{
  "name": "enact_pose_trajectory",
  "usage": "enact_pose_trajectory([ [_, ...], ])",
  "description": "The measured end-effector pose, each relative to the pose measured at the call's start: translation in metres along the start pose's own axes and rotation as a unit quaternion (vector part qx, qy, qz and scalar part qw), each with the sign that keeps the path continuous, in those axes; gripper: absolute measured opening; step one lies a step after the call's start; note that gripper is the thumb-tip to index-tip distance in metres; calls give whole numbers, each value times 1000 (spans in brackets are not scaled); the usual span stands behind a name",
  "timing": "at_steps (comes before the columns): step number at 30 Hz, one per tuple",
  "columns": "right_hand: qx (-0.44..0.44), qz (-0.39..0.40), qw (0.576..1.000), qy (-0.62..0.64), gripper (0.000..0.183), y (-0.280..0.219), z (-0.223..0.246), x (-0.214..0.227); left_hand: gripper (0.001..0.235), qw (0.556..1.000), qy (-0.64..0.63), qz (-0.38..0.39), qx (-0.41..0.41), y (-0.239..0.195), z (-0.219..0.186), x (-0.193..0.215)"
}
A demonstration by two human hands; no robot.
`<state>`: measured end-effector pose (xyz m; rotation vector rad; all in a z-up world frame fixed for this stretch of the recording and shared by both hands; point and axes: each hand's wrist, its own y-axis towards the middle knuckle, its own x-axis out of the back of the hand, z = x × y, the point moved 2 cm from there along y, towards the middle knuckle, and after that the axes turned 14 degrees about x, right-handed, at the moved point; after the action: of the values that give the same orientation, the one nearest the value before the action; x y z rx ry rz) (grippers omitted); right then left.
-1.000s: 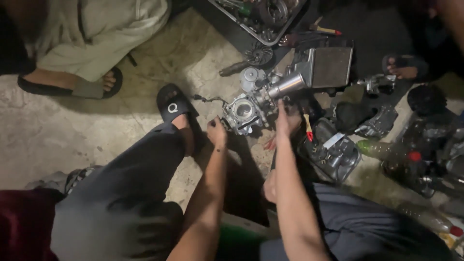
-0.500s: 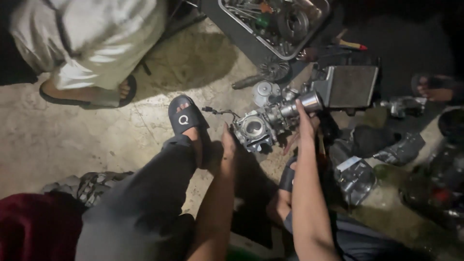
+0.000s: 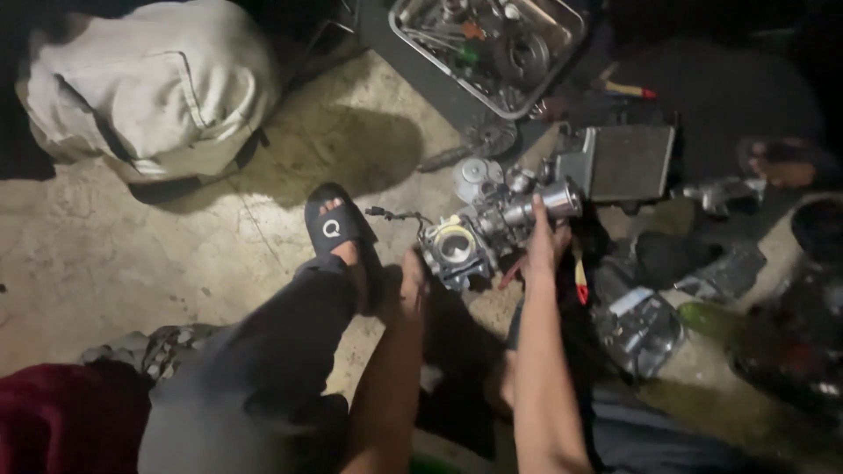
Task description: Securing and assembling the components of a motorcycle engine casing by aligning and fitting parts together.
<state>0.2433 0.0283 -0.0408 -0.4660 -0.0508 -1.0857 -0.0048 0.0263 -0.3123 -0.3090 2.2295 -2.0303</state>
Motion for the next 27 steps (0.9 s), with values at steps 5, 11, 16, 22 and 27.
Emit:
enact_pose_trajectory([
  [5, 47, -36, 998, 25, 86, 7, 28, 10, 49, 989, -135, 55, -15, -62, -18, -47],
  [11, 132, -68, 970, 195, 101, -2, 132, 67, 54, 968, -142, 185, -92, -239, -59, -113],
  [16, 169, -113, 924, 325, 123, -21, 250, 148, 44, 929, -129, 293, -188, -450, -86, -133],
  [22, 211, -113, 861, 448, 69, -161, 438, 253, 47, 676, -97, 591, -430, -626, -67, -109],
  [27, 342, -98, 889, 289, 49, -208, 473, 296, 67, 629, -138, 721, -256, -671, 9, -104],
])
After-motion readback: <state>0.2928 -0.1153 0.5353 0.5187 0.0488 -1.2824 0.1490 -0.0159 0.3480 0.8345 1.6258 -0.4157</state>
